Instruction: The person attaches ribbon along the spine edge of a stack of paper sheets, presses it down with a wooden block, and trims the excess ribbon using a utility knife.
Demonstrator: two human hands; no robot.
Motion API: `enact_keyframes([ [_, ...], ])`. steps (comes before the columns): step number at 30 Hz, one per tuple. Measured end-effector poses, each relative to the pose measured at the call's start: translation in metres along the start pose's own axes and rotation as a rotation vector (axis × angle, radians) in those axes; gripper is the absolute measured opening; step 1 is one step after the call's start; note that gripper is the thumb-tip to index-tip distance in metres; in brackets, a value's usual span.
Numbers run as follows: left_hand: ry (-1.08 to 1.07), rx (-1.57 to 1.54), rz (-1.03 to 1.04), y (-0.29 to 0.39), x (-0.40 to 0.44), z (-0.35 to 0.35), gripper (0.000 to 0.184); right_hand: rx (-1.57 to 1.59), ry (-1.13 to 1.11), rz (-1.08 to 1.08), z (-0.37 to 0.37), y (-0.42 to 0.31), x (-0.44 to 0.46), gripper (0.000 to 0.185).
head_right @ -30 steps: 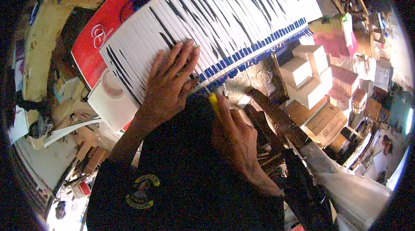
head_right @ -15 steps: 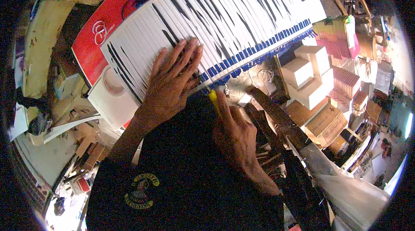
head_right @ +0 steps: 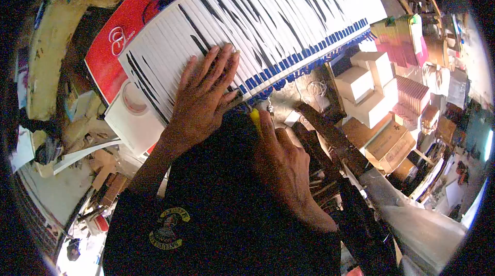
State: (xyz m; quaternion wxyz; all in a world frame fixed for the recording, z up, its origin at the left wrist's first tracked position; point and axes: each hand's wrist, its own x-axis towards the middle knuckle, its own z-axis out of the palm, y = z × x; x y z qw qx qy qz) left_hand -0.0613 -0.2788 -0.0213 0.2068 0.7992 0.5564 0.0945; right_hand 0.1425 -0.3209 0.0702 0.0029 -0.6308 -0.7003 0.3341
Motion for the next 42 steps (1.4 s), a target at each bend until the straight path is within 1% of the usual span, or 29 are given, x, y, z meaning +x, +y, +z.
enact_keyframes([
  [6, 0.051, 0.001, 0.014, 0.001, 0.000, 0.003, 0.069, 0.003, 0.003, -0.024, 0.000, -0.001, 0.008, 0.044],
  [9, 0.062, -0.003, 0.009, 0.001, 0.001, 0.003, 0.069, -0.041, -0.022, 0.023, -0.002, -0.001, -0.004, 0.044],
  [13, 0.068, -0.007, 0.012, 0.000, 0.000, 0.004, 0.068, -0.004, 0.009, 0.002, 0.010, 0.009, 0.003, 0.044],
  [15, 0.026, 0.012, 0.025, 0.001, -0.001, 0.002, 0.069, -0.195, -0.230, 0.090, 0.017, 0.016, 0.020, 0.043],
  [16, 0.004, 0.035, 0.011, -0.001, 0.001, 0.000, 0.069, -0.197, -0.219, 0.083, 0.013, 0.016, 0.015, 0.043],
  [17, 0.015, 0.043, 0.000, -0.004, 0.003, -0.001, 0.069, -0.101, -0.164, 0.057, 0.005, 0.014, 0.000, 0.043],
  [18, 0.029, -0.044, -0.002, -0.005, -0.002, -0.003, 0.070, 0.003, -0.126, 0.046, -0.003, 0.010, -0.016, 0.042],
  [19, 0.049, -0.125, 0.005, -0.006, -0.003, -0.004, 0.070, 0.012, -0.130, 0.043, -0.011, 0.007, -0.023, 0.042],
  [21, 0.034, -0.078, -0.014, -0.004, -0.006, -0.003, 0.069, 0.160, 0.030, 0.018, -0.024, 0.003, -0.026, 0.043],
  [23, 0.009, 0.069, -0.011, -0.001, -0.009, -0.002, 0.067, 0.216, 0.056, 0.010, -0.019, 0.006, -0.012, 0.045],
  [25, 0.022, 0.087, -0.008, -0.004, -0.009, 0.000, 0.066, 0.250, 0.103, -0.093, 0.000, 0.024, 0.002, 0.048],
  [27, 0.044, 0.103, -0.009, -0.004, -0.010, 0.001, 0.066, 0.227, 0.056, -0.153, 0.016, 0.042, 0.009, 0.052],
  [29, 0.065, 0.110, -0.006, -0.004, -0.011, 0.002, 0.066, 0.189, 0.133, -0.255, 0.029, 0.051, 0.014, 0.056],
  [32, 0.060, 0.144, 0.004, -0.006, -0.012, 0.003, 0.068, 0.163, 0.082, -0.247, 0.030, 0.048, 0.010, 0.060],
  [36, 0.097, 0.111, 0.024, -0.008, -0.009, 0.004, 0.068, 0.121, 0.108, -0.231, 0.041, 0.040, 0.008, 0.063],
  [39, 0.083, 0.100, 0.024, -0.009, -0.010, 0.007, 0.068, 0.120, 0.111, -0.202, 0.042, 0.035, 0.004, 0.063],
  [42, 0.112, 0.073, 0.047, -0.012, -0.011, 0.008, 0.071, 0.119, 0.149, -0.178, 0.047, 0.033, 0.002, 0.064],
])
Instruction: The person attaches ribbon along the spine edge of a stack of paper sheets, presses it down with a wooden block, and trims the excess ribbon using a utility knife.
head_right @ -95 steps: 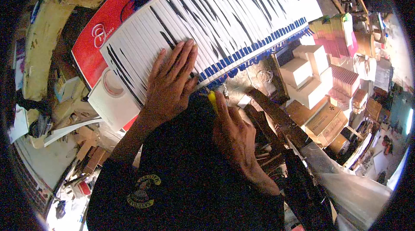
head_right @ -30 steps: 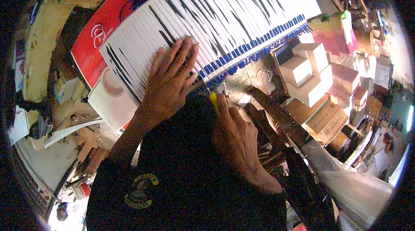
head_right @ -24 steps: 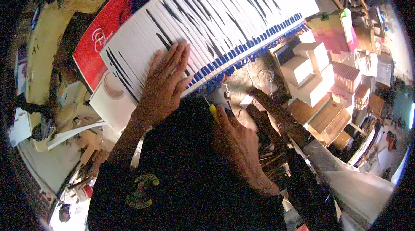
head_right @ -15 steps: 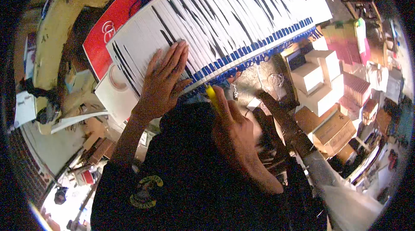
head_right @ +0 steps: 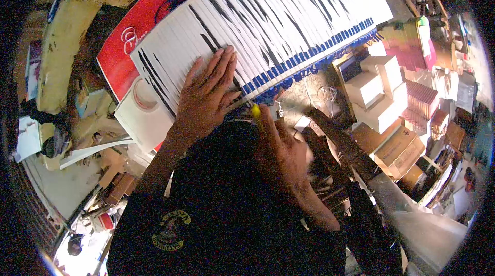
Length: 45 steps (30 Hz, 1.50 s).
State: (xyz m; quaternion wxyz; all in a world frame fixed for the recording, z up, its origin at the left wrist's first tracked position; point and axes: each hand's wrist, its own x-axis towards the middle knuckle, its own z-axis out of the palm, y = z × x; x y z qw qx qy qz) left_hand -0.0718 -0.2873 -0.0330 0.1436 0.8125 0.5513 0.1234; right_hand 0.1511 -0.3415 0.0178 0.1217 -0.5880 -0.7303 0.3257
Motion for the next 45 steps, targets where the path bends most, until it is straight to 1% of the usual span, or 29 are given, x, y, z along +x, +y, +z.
enact_keyframes([
  [3, 0.024, -0.021, 0.010, 0.003, 0.000, 0.000, 0.068, -0.053, -0.019, 0.016, -0.009, -0.012, 0.004, 0.064],
  [5, 0.020, 0.026, -0.002, 0.004, -0.001, -0.001, 0.064, -0.162, -0.063, 0.060, -0.009, -0.022, 0.006, 0.062],
  [8, 0.015, 0.024, -0.008, 0.005, 0.000, -0.003, 0.058, -0.146, -0.101, 0.095, -0.027, -0.038, 0.007, 0.056],
  [12, 0.017, 0.014, -0.007, 0.004, 0.001, -0.001, 0.058, -0.151, -0.110, 0.116, -0.029, -0.039, 0.007, 0.054],
  [15, 0.022, 0.026, -0.001, 0.005, -0.001, 0.001, 0.058, -0.120, -0.160, 0.185, -0.027, -0.040, 0.013, 0.049],
  [17, 0.001, 0.013, -0.004, 0.004, 0.002, -0.001, 0.059, -0.242, -0.395, 0.306, -0.025, -0.030, 0.009, 0.046],
  [18, 0.016, 0.014, -0.012, 0.002, 0.005, -0.001, 0.059, -0.254, -0.392, 0.293, -0.033, -0.030, 0.005, 0.046],
  [20, -0.022, -0.005, 0.006, 0.002, 0.000, -0.002, 0.061, -0.112, -0.226, 0.307, -0.050, -0.045, -0.018, 0.043],
  [21, -0.021, -0.001, 0.014, -0.001, 0.000, -0.002, 0.061, -0.108, -0.218, 0.309, -0.051, -0.051, -0.014, 0.043],
  [23, -0.041, -0.034, 0.039, -0.003, -0.001, -0.004, 0.062, 0.012, 0.031, 0.225, -0.048, -0.063, -0.005, 0.045],
  [24, -0.047, -0.035, 0.050, -0.003, -0.002, -0.003, 0.062, 0.062, 0.076, 0.157, -0.037, -0.050, -0.003, 0.046],
  [25, -0.047, -0.025, 0.057, -0.003, -0.001, -0.003, 0.061, 0.063, 0.083, 0.162, -0.029, -0.044, -0.001, 0.046],
  [27, -0.046, -0.013, 0.058, -0.004, 0.000, -0.004, 0.061, 0.041, -0.009, 0.173, -0.017, -0.034, 0.003, 0.047],
  [28, -0.045, -0.009, 0.065, -0.004, -0.001, -0.004, 0.061, 0.027, 0.033, 0.097, -0.010, -0.030, 0.002, 0.047],
  [32, -0.033, 0.004, 0.073, -0.002, 0.000, -0.007, 0.063, -0.017, -0.020, 0.116, -0.006, -0.028, 0.005, 0.049],
  [37, -0.019, -0.015, 0.065, -0.003, 0.000, -0.004, 0.066, -0.042, 0.027, 0.053, -0.003, -0.023, 0.002, 0.053],
  [45, -0.035, -0.021, 0.067, -0.002, 0.000, -0.008, 0.065, -0.018, 0.016, 0.059, -0.005, -0.025, 0.002, 0.055],
])
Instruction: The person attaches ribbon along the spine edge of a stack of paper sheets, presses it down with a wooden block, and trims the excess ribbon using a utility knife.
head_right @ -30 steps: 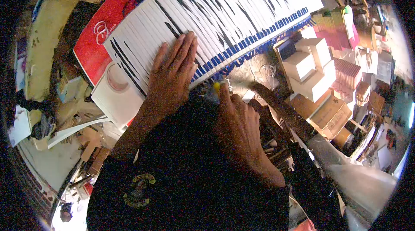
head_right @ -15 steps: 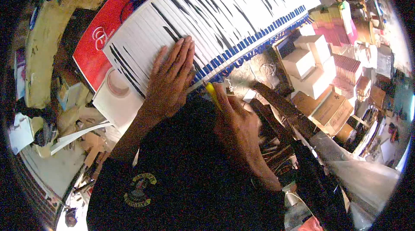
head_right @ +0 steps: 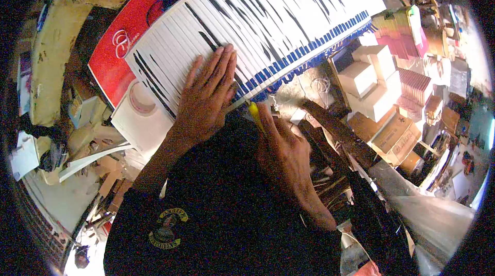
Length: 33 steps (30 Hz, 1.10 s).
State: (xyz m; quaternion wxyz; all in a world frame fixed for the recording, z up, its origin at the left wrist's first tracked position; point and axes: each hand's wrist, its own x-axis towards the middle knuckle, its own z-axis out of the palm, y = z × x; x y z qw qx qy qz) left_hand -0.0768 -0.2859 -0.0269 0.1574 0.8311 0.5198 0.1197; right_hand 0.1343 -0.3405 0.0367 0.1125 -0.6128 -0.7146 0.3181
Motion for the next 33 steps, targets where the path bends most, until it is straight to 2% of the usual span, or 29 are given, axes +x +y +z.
enact_keyframes([
  [14, 0.007, 0.025, -0.004, 0.001, 0.000, 0.001, 0.064, -0.039, -0.027, 0.001, -0.003, -0.004, 0.003, 0.057],
  [19, 0.005, 0.034, -0.020, 0.003, 0.001, 0.002, 0.062, -0.109, -0.086, 0.075, -0.014, -0.018, -0.002, 0.050],
  [23, 0.026, 0.020, -0.027, 0.004, 0.000, 0.002, 0.062, -0.077, -0.031, 0.034, -0.016, -0.018, -0.007, 0.048],
  [25, 0.020, 0.036, -0.026, 0.004, 0.000, 0.003, 0.062, -0.213, -0.255, 0.206, -0.018, -0.026, 0.005, 0.048],
  [26, 0.022, 0.055, -0.023, 0.004, 0.001, 0.003, 0.062, -0.208, -0.245, 0.218, -0.012, -0.019, 0.001, 0.048],
  [28, 0.003, 0.022, -0.006, -0.001, 0.001, 0.001, 0.062, -0.298, -0.395, 0.216, 0.001, 0.003, -0.001, 0.045],
  [29, -0.015, -0.011, -0.020, -0.002, -0.001, 0.001, 0.062, -0.308, -0.398, 0.201, -0.011, -0.002, -0.004, 0.045],
  [31, -0.009, -0.030, -0.055, 0.000, -0.009, -0.004, 0.062, -0.030, -0.196, 0.218, -0.041, -0.026, -0.025, 0.044],
  [32, 0.001, -0.041, -0.066, -0.002, -0.009, -0.006, 0.063, -0.023, -0.195, 0.218, -0.042, -0.031, -0.022, 0.044],
  [33, -0.011, -0.038, -0.062, -0.002, -0.011, -0.006, 0.063, 0.030, -0.089, 0.198, -0.041, -0.037, -0.020, 0.044],
])
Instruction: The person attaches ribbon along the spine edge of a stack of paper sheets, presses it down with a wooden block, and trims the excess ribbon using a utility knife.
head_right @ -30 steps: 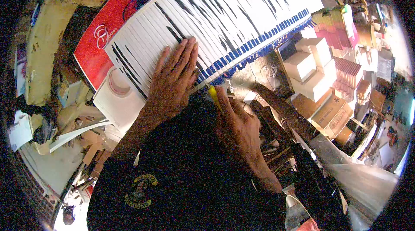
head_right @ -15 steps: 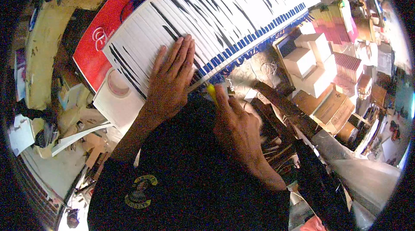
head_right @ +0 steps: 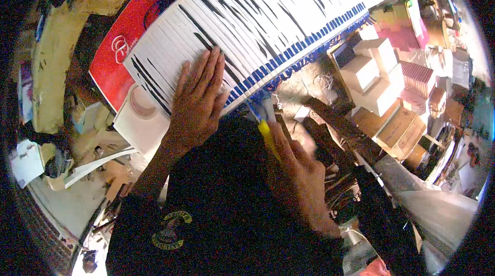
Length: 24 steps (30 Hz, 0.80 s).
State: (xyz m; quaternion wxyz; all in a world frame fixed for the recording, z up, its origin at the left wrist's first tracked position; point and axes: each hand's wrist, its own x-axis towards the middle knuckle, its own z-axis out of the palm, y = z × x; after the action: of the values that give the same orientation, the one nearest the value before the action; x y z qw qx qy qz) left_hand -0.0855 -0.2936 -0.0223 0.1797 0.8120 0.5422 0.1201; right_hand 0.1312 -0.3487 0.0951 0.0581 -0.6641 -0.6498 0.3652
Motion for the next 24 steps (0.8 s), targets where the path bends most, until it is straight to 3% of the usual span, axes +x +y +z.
enact_keyframes([
  [3, 0.019, 0.057, 0.029, -0.001, 0.000, 0.003, 0.063, 0.059, 0.140, -0.093, 0.019, 0.010, 0.012, 0.048],
  [9, 0.028, 0.062, 0.034, -0.002, -0.001, 0.003, 0.068, -0.028, 0.108, -0.193, 0.039, 0.025, 0.022, 0.051],
  [22, 0.053, 0.060, 0.027, -0.002, -0.001, 0.004, 0.067, -0.012, 0.079, -0.125, 0.040, 0.025, 0.023, 0.047],
  [24, 0.056, 0.053, 0.029, -0.002, 0.000, 0.005, 0.067, -0.025, 0.119, -0.255, 0.038, 0.028, 0.026, 0.046],
])
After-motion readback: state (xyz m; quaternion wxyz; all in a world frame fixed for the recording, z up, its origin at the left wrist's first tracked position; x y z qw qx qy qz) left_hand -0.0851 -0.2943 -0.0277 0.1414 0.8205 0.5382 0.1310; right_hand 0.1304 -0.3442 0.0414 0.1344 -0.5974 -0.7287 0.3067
